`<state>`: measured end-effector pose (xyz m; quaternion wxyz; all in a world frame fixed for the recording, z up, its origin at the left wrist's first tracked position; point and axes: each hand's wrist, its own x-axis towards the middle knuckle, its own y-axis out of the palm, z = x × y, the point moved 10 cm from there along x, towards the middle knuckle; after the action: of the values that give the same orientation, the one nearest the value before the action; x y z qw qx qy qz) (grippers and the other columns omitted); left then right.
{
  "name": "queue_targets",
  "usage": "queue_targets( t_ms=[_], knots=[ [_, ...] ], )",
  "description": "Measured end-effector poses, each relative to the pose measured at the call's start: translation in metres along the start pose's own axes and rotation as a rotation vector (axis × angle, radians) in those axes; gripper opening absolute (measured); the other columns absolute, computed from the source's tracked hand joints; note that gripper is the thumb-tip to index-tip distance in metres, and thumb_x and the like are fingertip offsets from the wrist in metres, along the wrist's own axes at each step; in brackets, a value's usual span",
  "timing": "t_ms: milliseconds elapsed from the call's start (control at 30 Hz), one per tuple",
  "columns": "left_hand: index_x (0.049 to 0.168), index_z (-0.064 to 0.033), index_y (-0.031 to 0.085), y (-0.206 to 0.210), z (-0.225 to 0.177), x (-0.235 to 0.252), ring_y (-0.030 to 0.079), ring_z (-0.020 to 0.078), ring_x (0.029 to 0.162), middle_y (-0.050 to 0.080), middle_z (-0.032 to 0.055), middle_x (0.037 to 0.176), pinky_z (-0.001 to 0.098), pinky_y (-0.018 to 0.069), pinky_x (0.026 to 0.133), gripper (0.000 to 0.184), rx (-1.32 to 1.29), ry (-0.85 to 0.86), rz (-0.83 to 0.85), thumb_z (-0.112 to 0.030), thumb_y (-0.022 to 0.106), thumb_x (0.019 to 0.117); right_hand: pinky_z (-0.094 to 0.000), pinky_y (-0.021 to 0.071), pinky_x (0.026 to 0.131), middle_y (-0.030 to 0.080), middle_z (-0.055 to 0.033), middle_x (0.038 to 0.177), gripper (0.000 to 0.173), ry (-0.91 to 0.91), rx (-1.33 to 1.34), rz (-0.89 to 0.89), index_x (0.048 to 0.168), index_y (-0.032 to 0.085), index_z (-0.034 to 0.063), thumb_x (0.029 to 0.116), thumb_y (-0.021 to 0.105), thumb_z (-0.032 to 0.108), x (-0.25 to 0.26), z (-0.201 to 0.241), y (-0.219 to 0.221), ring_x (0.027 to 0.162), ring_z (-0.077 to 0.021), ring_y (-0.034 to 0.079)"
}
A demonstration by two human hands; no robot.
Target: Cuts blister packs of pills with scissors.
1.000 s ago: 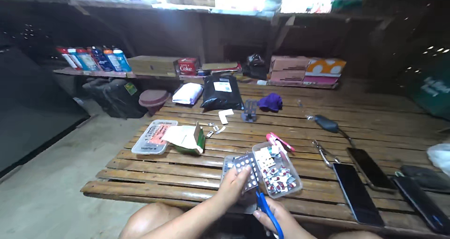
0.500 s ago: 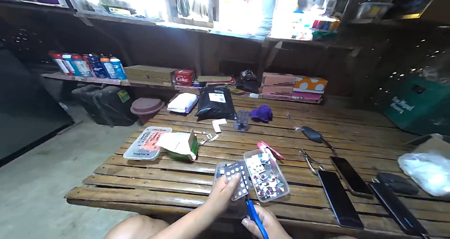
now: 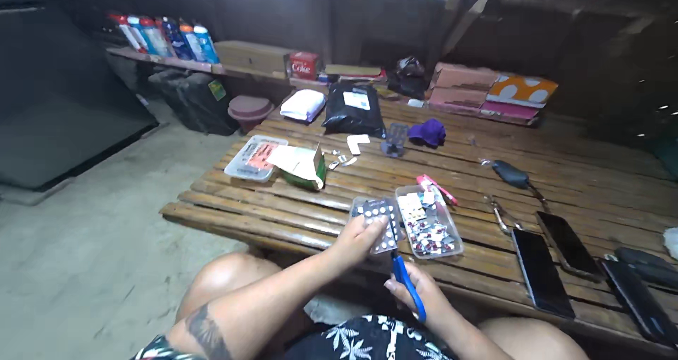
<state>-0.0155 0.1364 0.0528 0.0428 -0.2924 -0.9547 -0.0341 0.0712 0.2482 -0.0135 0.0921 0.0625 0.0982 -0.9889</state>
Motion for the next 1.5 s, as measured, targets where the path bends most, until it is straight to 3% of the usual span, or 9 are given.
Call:
queue_targets(
  t_ms=[100, 433, 567, 700, 1167, 1500],
  knots=[
    [0.107, -0.0041, 0.065, 0.004, -0.001, -0.001, 0.069, 0.0012, 0.084, 0.073, -0.0045, 0.091, 0.0255, 0.0589, 0.08, 0.032, 0.027, 0.032, 0.042, -0.021, 0.038, 0.107, -0.0179, 0.0467, 0.055, 0.057, 0.0103, 0.071, 0.037, -0.043, 0.036, 0.021, 0.095, 0.061, 0.0149, 0.0916, 0.07, 0.051, -0.001, 0.004, 0.001, 0.058, 0.0009, 0.053],
    [0.11, -0.0003, 0.064, 0.009, 0.0, 0.001, 0.071, 0.0045, 0.088, 0.074, 0.0005, 0.095, 0.0276, 0.0596, 0.083, 0.034, -0.012, 0.063, 0.056, -0.021, 0.037, 0.1073, -0.018, 0.0484, 0.058, 0.058, 0.01, 0.073, 0.035, -0.081, 0.071, 0.016, 0.096, 0.061, 0.0158, 0.0921, 0.071, 0.049, 0.001, 0.005, -0.001, 0.061, 0.0008, 0.055],
    [0.106, -0.002, 0.065, 0.011, -0.001, 0.002, 0.069, 0.0011, 0.085, 0.073, -0.0021, 0.092, 0.0243, 0.0579, 0.08, 0.034, 0.013, 0.083, 0.048, -0.021, 0.037, 0.1071, -0.018, 0.0495, 0.058, 0.058, 0.0108, 0.073, 0.035, -0.111, 0.052, 0.006, 0.096, 0.06, 0.0157, 0.0928, 0.07, 0.049, 0.001, 0.006, -0.002, 0.061, 0.0012, 0.056],
    [0.108, -0.0009, 0.065, 0.012, 0.001, 0.002, 0.072, 0.0051, 0.088, 0.075, 0.0008, 0.095, 0.0285, 0.0597, 0.083, 0.034, -0.026, 0.079, 0.057, -0.02, 0.037, 0.1072, -0.0176, 0.0482, 0.056, 0.057, 0.0102, 0.072, 0.036, -0.111, 0.054, 0.015, 0.095, 0.06, 0.016, 0.0939, 0.068, 0.051, 0.001, 0.006, -0.003, 0.06, 0.0011, 0.054],
    [0.108, -0.0005, 0.066, 0.008, 0.002, -0.003, 0.072, 0.0058, 0.088, 0.074, 0.0013, 0.094, 0.0299, 0.0602, 0.084, 0.036, -0.021, 0.074, 0.034, -0.021, 0.037, 0.1073, -0.017, 0.0452, 0.051, 0.053, 0.0108, 0.067, 0.033, -0.152, -0.012, 0.0, 0.091, 0.06, 0.0168, 0.0955, 0.067, 0.049, 0.001, 0.008, -0.002, 0.055, 0.0016, 0.05],
    [0.104, -0.002, 0.066, 0.007, 0.002, -0.004, 0.07, 0.0019, 0.083, 0.072, -0.0024, 0.089, 0.0264, 0.0592, 0.08, 0.034, 0.001, 0.07, 0.027, -0.021, 0.037, 0.1071, -0.0155, 0.0431, 0.05, 0.052, 0.0121, 0.064, 0.03, -0.126, -0.008, -0.013, 0.088, 0.06, 0.0175, 0.0946, 0.068, 0.046, 0.001, 0.007, -0.003, 0.053, 0.0031, 0.049]
  ],
)
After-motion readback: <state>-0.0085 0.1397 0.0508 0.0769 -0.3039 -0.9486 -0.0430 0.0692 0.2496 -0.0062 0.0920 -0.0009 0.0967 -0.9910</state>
